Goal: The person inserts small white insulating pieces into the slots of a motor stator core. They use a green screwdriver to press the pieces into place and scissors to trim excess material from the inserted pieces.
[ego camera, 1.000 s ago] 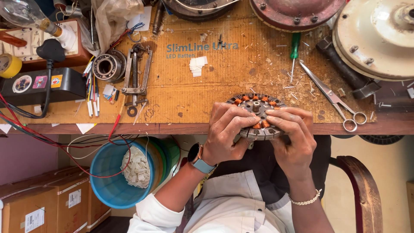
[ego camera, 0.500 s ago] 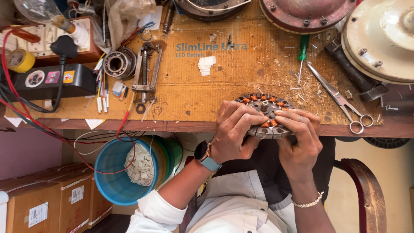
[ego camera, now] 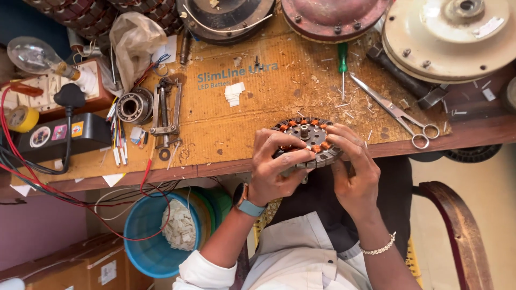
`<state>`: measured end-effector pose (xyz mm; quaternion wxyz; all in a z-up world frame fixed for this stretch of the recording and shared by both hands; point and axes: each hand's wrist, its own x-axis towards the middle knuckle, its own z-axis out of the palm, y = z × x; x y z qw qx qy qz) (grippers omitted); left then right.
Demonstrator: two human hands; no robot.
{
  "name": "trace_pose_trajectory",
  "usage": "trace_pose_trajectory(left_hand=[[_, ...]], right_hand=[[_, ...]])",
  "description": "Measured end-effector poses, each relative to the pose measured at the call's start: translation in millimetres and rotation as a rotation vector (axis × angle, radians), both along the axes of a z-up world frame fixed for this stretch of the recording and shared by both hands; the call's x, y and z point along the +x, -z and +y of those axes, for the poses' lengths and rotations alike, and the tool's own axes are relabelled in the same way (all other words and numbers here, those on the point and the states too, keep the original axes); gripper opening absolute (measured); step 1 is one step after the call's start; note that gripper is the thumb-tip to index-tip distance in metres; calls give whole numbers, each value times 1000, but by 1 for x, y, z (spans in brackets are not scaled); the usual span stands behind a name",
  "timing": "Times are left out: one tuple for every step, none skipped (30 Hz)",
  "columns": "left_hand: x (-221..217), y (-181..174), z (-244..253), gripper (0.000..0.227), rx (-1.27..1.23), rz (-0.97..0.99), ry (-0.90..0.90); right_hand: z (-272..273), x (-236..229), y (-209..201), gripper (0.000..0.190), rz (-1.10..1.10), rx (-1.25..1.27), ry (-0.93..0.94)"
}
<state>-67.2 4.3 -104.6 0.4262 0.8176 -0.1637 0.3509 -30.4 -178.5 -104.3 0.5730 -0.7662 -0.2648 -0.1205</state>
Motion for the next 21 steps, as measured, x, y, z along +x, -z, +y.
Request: trace_pose_trajectory(left_hand=[[2,1,-2,29,25,-27,-14],[3,3,-3,30,51,-54,-27],[4,7,-4,31,65,-55,-46],[4,10,-3,33,80,-57,-64],[5,12,-3,35,101,-74,-83],[2,11,-5,35,116,-49,-85],[2,9,-4,36,139,-39,-90],[1,6,-4,36,162,-30,-96],[0,3,-3,39,188,-15,-85],[0,0,-3,41,214,1,-74],[1,-3,-1,43,240,14,-62],[2,-6,1,47,259,18,-37],[0,-7,3,52,271,32,-12],[-1,-7,4,57,284,46,12],[-4,-6,3,58,255,58,8],[-6,-5,2,59,226,69,4],[-8,-3,1,61,197,82,-3],[-9,-1,0,59,174,80,-10],[-9,0,-3,57,150,79,-14],[-7,2,-3,56,126,79,-17],[-7,3,-3,56,120,87,-10]], right_hand=[[2,-2,-1,45,26,-5,25],[5,-3,-1,44,8,-8,38],[6,-5,0,43,-6,-20,44],[5,-7,-1,42,-20,-32,51],[3,-5,-4,44,-7,-42,39],[1,-6,-8,46,6,-52,28],[1,-3,-13,49,2,-54,15],[-3,-1,-20,51,4,-71,-19],[-9,1,-27,53,0,-86,-48],[-15,3,-33,55,-4,-101,-77],[-20,3,-38,50,-7,-98,-48],[-24,3,-41,45,-9,-95,-19],[-30,2,-44,40,-3,-98,8],[-35,3,-45,37,54,-84,36],[-39,4,-46,36,120,-75,57],[-42,5,-46,34,185,-66,78],[-45,5,-45,33,162,-52,59],[-47,5,-44,33,139,-37,40],[-49,6,-43,32,118,-25,25],[-49,8,-41,32,117,-30,17],[-51,10,-39,32,120,-40,14]])
